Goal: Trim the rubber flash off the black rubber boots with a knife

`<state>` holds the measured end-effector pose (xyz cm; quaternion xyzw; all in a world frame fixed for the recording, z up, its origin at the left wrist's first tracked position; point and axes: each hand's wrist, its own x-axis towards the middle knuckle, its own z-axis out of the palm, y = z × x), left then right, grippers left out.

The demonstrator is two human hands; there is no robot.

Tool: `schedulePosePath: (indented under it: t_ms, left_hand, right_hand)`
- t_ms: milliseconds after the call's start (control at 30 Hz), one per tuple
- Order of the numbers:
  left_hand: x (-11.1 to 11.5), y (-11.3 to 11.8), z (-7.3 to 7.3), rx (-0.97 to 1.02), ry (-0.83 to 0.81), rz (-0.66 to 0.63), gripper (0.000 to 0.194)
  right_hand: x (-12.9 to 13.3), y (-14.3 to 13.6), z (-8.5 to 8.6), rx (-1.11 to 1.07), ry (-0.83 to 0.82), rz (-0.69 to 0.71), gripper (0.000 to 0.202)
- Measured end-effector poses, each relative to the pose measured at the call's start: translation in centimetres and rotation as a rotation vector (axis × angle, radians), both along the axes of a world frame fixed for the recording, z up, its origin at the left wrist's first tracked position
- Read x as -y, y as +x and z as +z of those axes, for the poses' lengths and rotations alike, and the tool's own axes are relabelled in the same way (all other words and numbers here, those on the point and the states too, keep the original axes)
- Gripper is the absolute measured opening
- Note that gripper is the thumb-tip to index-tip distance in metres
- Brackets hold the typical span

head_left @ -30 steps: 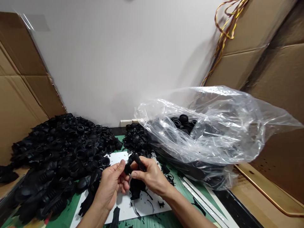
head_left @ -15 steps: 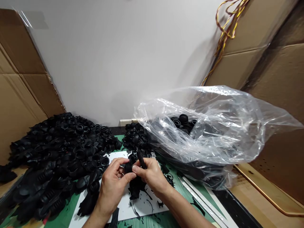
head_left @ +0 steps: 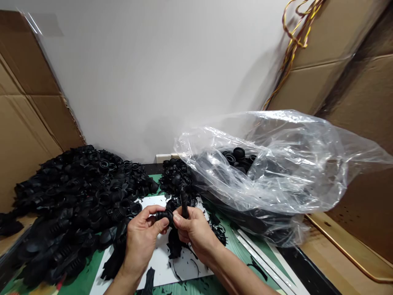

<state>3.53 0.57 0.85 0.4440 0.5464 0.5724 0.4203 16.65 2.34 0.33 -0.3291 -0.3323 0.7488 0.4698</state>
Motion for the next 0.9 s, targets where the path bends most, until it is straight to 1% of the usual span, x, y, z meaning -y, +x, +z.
schedulePosePath:
  t_ms: [133, 233, 300, 367, 433, 500, 533, 600, 700, 767, 900]
  left_hand:
    - [-0.1, 0.0, -0.3, 0.017, 0.018, -0.001, 0.021]
    - [-0.1, 0.1, -0.2, 0.062, 0.005, -0.002, 0.02]
    - [-0.1, 0.2, -0.1, 0.081, -0.018, 0.006, 0.021]
    - [-0.1, 0.3, 0.1, 0.08, -0.041, 0.023, 0.022]
    - [-0.1, 0.3, 0.2, 0.075, -0.058, 0.049, 0.024]
    - [0.0, 0.3, 0.2, 0.079, -0.069, 0.073, 0.025]
    - [0.0, 0.3, 0.2, 0.086, -0.072, 0.08, 0.025]
    - [0.0, 0.3, 0.2, 0.096, -0.074, 0.087, 0.025]
    - [0.1, 0.4, 0.2, 0.097, -0.083, 0.09, 0.025]
    - [0.1, 0.4, 0.3, 0.092, -0.092, 0.091, 0.025]
    - [0.1, 0.4, 0.3, 0.076, -0.102, 0.079, 0.025]
  right_hand:
    - [0.0, 0.1, 0.1, -0.028, -0.018, 0.033, 0.037]
    - [0.0, 0.0, -0.1, -0.033, -0.022, 0.051, 0.038]
    - [-0.1, 0.0, -0.3, -0.013, -0.008, 0.061, 0.038]
    - [-0.2, 0.1, -0.4, 0.06, 0.037, 0.056, 0.039]
    - [-0.3, 0.4, -0.4, 0.186, 0.144, -0.007, 0.038]
    - [-0.5, 1.1, -0.1, 0.289, 0.275, -0.121, 0.036]
    - [-0.5, 1.5, 0.1, 0.304, 0.329, -0.177, 0.035]
    - [-0.7, 2.3, 0.4, 0.268, 0.393, -0.254, 0.035]
    - [-0.8, 3.1, 0.7, 0.22, 0.462, -0.31, 0.038]
    - [-0.8, 3.2, 0.8, 0.194, 0.481, -0.315, 0.042]
    - [-0.8, 2.8, 0.9, 0.041, 0.417, -0.257, 0.045]
